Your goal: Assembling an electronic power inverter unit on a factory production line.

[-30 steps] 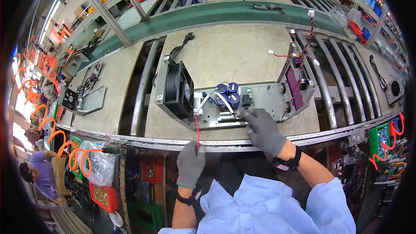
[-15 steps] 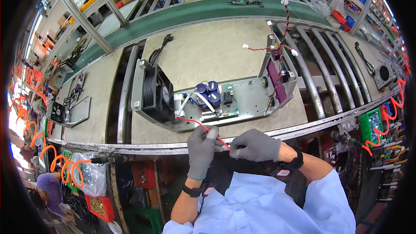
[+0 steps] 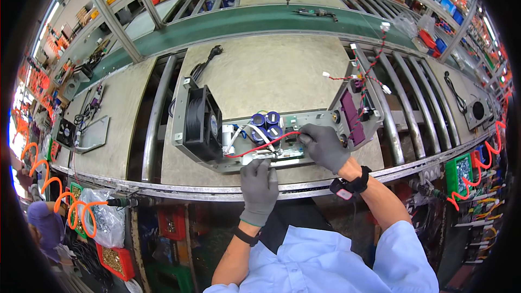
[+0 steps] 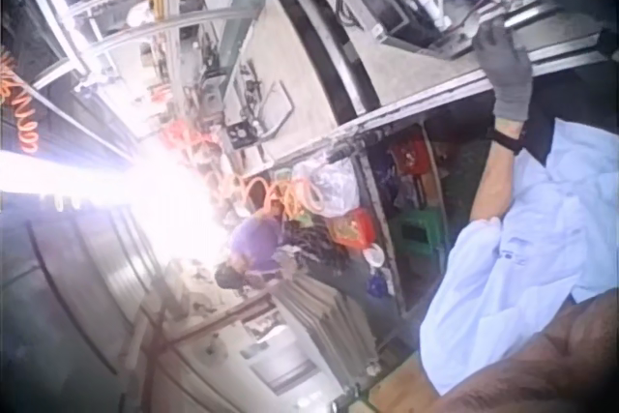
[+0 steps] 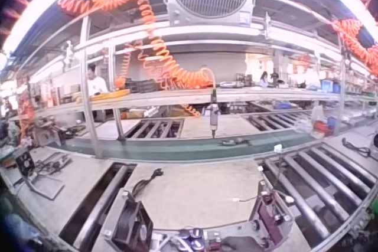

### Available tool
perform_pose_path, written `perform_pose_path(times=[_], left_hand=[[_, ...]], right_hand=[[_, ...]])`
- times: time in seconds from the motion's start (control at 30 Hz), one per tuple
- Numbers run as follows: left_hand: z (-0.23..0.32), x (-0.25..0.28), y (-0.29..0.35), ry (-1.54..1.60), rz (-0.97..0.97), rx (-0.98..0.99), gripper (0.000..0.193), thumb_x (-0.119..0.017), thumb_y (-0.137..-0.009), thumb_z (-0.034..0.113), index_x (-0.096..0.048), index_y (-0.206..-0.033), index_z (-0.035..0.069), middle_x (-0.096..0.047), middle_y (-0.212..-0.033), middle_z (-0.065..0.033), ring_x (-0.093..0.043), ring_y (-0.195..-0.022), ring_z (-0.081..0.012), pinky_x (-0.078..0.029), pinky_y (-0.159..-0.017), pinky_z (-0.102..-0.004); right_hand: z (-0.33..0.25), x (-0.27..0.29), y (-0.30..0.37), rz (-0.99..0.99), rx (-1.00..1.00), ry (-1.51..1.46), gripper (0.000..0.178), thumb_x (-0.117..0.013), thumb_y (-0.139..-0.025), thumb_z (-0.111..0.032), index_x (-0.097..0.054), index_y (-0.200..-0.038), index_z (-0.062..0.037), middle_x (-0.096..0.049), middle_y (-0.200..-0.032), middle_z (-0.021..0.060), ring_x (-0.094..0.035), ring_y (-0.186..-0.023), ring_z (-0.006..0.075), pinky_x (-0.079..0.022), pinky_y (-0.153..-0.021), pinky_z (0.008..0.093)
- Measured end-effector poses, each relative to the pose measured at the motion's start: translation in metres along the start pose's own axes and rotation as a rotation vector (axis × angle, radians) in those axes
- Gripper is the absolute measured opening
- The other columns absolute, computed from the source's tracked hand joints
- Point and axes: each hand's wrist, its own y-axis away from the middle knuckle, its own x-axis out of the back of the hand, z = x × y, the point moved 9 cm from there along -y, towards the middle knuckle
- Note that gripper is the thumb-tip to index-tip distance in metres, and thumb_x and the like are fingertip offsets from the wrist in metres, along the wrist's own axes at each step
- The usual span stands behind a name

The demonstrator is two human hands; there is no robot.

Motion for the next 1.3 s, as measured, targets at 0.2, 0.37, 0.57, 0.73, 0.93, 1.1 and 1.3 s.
perform_pose_path(times=[0.2,0.37,0.57,0.73,0.93,1.1,1.3], left_hand=[[-0.005,-0.002,0.002,0.033,-0.004,0.024,0.028,-0.071,-0.086,0.007,-0.071,-0.114,0.002,-0.060,-0.110,-0.0181,-0.060,-0.103,-0.0374,-0.052,-0.091,-0.0472],[-0.004,-0.001,-0.001,0.048,-0.004,0.027,0.027,-0.070,-0.086,0.006,-0.071,-0.112,0.002,-0.060,-0.109,-0.0175,-0.059,-0.102,-0.0370,-0.051,-0.090,-0.0471],[-0.003,-0.002,-0.001,0.028,-0.019,0.049,0.024,-0.070,-0.087,0.007,-0.072,-0.111,0.002,-0.060,-0.108,-0.0170,-0.059,-0.100,-0.0369,-0.051,-0.089,-0.0472],[-0.003,-0.004,0.002,0.007,-0.018,0.034,0.024,-0.069,-0.089,0.008,-0.070,-0.112,0.003,-0.060,-0.109,-0.0158,-0.057,-0.101,-0.0369,-0.050,-0.088,-0.0470],[-0.001,-0.003,0.001,0.028,0.003,-0.029,0.023,-0.069,-0.088,0.006,-0.071,-0.111,0.003,-0.061,-0.109,-0.0166,-0.058,-0.101,-0.0382,-0.050,-0.089,-0.0481],[0.003,-0.001,0.003,0.019,-0.039,-0.071,0.027,-0.070,-0.086,0.003,-0.070,-0.113,0.001,-0.062,-0.113,-0.0230,-0.059,-0.110,-0.0418,-0.050,-0.098,-0.0485],[0.009,0.032,0.002,-0.050,-0.019,-0.157,0.042,-0.065,-0.084,0.004,-0.064,-0.126,0.002,-0.061,-0.128,-0.0241,-0.055,-0.123,-0.0424,-0.043,-0.106,-0.0548]], right_hand=[[-0.002,0.000,0.002,0.036,0.034,0.034,0.016,-0.067,-0.097,-0.010,-0.073,-0.107,0.0009,-0.073,-0.085,0.0208,-0.072,-0.077,0.0341,-0.054,-0.071,0.0421],[-0.004,-0.001,0.002,0.079,0.080,0.046,0.015,-0.070,-0.096,-0.010,-0.073,-0.105,0.0010,-0.072,-0.087,0.0214,-0.071,-0.078,0.0375,-0.054,-0.070,0.0422],[-0.012,-0.004,0.005,0.128,0.202,0.109,0.014,-0.072,-0.094,-0.011,-0.074,-0.103,-0.0009,-0.071,-0.086,0.0202,-0.070,-0.079,0.0387,-0.055,-0.070,0.0444],[-0.013,-0.010,0.009,0.173,0.224,0.182,0.008,-0.072,-0.091,-0.012,-0.071,-0.094,-0.0056,-0.068,-0.081,0.0161,-0.068,-0.078,0.0380,-0.053,-0.069,0.0478],[-0.007,-0.011,0.009,0.181,0.125,0.245,0.012,-0.072,-0.092,-0.018,-0.070,-0.094,-0.0056,-0.069,-0.082,0.0172,-0.069,-0.079,0.0394,-0.054,-0.070,0.0475],[-0.019,0.007,0.040,0.260,0.203,0.147,0.023,-0.071,-0.094,-0.018,-0.072,-0.113,-0.0046,-0.071,-0.091,0.0179,-0.070,-0.084,0.0372,-0.054,-0.075,0.0457],[-0.013,0.035,0.168,0.377,0.236,0.168,0.018,-0.070,-0.092,-0.011,-0.070,-0.110,-0.0060,-0.065,-0.081,0.0120,-0.066,-0.072,0.0328,-0.054,-0.065,0.0445]])
